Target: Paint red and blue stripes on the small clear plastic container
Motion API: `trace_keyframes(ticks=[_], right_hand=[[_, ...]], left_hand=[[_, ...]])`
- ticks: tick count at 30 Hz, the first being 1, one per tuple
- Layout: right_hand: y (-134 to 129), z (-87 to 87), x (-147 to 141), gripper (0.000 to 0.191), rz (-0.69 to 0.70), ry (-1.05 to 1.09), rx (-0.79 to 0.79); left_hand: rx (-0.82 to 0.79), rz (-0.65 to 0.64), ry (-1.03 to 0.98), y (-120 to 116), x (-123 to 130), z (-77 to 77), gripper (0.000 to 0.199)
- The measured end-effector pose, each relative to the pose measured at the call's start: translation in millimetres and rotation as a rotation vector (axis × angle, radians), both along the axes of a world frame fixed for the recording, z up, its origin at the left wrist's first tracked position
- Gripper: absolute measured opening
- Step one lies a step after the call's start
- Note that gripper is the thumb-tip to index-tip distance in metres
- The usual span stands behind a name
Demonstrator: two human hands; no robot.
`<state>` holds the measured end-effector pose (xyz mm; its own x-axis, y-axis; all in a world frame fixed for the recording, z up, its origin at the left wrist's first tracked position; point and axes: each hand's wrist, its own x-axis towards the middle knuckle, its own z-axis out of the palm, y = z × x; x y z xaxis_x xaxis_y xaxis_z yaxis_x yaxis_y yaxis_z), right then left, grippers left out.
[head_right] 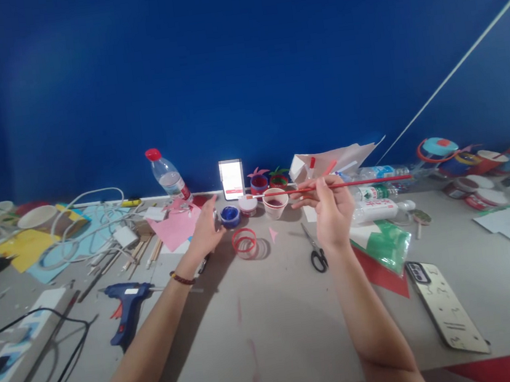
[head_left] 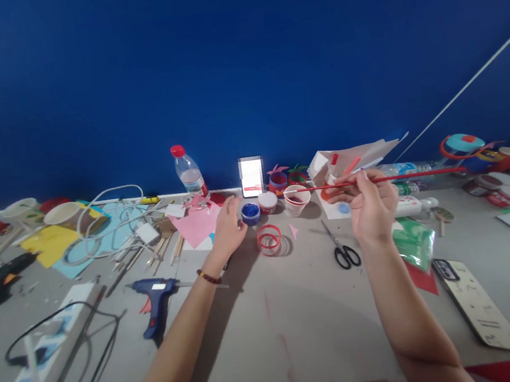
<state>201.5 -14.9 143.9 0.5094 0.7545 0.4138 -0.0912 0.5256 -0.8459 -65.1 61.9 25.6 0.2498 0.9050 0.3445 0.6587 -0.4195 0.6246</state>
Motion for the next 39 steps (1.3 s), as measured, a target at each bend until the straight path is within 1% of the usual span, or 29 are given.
trace_keyframes(ticks=[1, 3, 5, 7, 9, 11, 16, 22, 27, 32, 35, 39], right_hand=[[-0.1, -0.5, 0.2, 0.029, 0.0, -0.003, -0.002], [-0.3, -1.8, 0.8, 0.028, 0.009, -0.007, -0.005], [-0.5, -2.9, 1.1, 0.027, 0.016, -0.014, -0.007], [-0.4, -3.7, 0.9, 0.027, 0.023, -0.02, -0.007], [-0.4, -4.2, 0.7, 0.028, 0.026, -0.021, -0.001], [-0.5, -4.6, 0.8, 0.029, 0.027, -0.024, 0.003], [-1.9, -3.8, 2.2, 0.028, 0.021, -0.045, -0.007], [-2.7, -2.7, 2.5, 0.027, 0.02, -0.038, -0.009], [-3.9, -2.6, 1.5, 0.026, 0.012, -0.025, -0.011], [-4.2, -3.8, 2.3, 0.025, 0.016, -0.025, -0.01], [-4.0, -4.4, 1.8, 0.025, -0.004, -0.045, -0.008], [-4.7, -4.9, 0.0, 0.024, -0.066, -0.1, 0.009]], left_hand=[[0.04, -0.001, 0.006, -7.2, -3.7, 4.8, 0.062], [0.063, -0.085, -0.005, -23.6, -10.7, 16.0, 0.035], [0.031, -0.219, -0.006, -39.5, -15.6, 27.2, 0.022], [-0.006, -0.319, 0.008, -51.5, -17.3, 35.2, 0.02], [0.007, -0.363, 0.004, -58.2, -15.9, 38.4, 0.019], [0.023, -0.383, 0.009, -60.4, -12.7, 37.5, 0.019], [0.032, -0.354, 0.027, -58.8, -5.0, 32.4, 0.018], [0.004, -0.394, 0.034, -54.9, 1.2, 30.4, 0.015], [-0.007, -0.383, 0.055, -51.6, 5.0, 25.4, 0.013], [0.0, -0.399, 0.062, -51.7, 7.7, 27.1, 0.014], [-0.031, -0.391, 0.032, -50.2, 8.8, 27.7, 0.017], [-0.124, -0.325, -0.1, -44.0, 7.4, 28.1, 0.016]])
